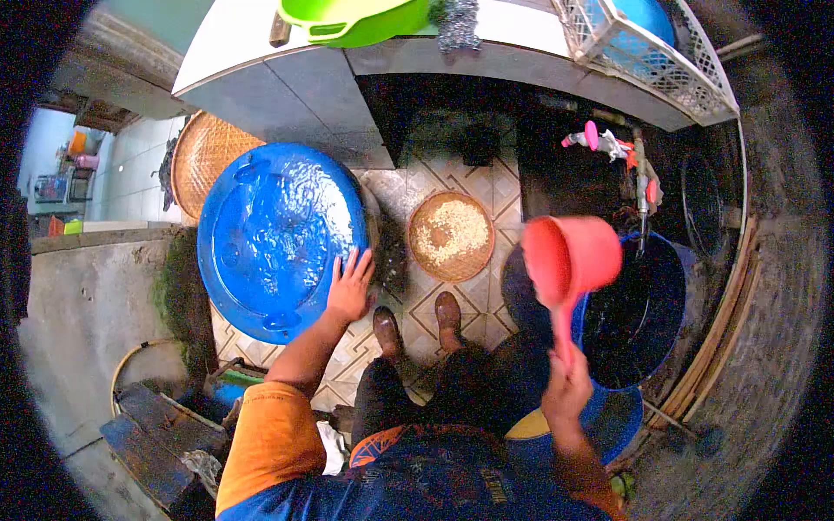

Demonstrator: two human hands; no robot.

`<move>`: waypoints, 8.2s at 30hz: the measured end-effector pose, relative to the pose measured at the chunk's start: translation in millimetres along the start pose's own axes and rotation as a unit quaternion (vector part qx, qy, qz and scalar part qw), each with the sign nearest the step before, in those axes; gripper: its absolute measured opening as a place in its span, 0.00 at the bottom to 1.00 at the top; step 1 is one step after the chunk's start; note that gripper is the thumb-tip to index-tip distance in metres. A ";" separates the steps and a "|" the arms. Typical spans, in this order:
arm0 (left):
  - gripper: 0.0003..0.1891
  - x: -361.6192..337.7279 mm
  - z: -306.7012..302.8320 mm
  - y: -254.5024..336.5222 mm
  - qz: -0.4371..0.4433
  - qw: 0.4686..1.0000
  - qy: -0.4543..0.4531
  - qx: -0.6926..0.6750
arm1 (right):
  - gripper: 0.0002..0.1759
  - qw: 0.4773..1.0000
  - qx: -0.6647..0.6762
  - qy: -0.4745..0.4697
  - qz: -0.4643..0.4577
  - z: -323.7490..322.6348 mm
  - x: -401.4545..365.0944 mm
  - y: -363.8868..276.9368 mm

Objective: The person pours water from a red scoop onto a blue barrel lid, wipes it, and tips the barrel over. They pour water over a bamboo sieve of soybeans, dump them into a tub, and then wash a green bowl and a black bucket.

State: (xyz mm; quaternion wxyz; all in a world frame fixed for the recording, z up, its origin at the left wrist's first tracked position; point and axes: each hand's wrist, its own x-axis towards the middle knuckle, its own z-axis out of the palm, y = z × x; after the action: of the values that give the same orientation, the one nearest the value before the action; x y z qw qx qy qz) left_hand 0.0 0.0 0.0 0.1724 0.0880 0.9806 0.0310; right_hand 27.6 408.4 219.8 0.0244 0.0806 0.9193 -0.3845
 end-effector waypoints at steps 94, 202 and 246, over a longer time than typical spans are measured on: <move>0.39 -163.6 0.7 -205.0 -0.616 0.737 0.175 -0.217 | 0.19 0.843 0.009 -0.279 -0.461 347.0 31.6 -301.6; 0.53 -269.5 84.2 -186.5 -0.655 0.536 0.391 -0.362 | 0.38 0.915 0.072 -0.393 -0.051 474.6 148.0 -218.0; 0.41 -369.4 118.5 -247.4 -0.782 0.503 0.205 -0.304 | 0.44 0.774 0.101 -0.489 -0.390 385.1 -34.3 -249.5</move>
State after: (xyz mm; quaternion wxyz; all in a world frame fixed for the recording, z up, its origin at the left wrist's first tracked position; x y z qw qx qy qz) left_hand 342.4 -307.2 -10.8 -0.0634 -0.7817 0.5882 0.1973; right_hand 13.2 -42.3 128.2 0.3099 -0.4817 0.6922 -0.4391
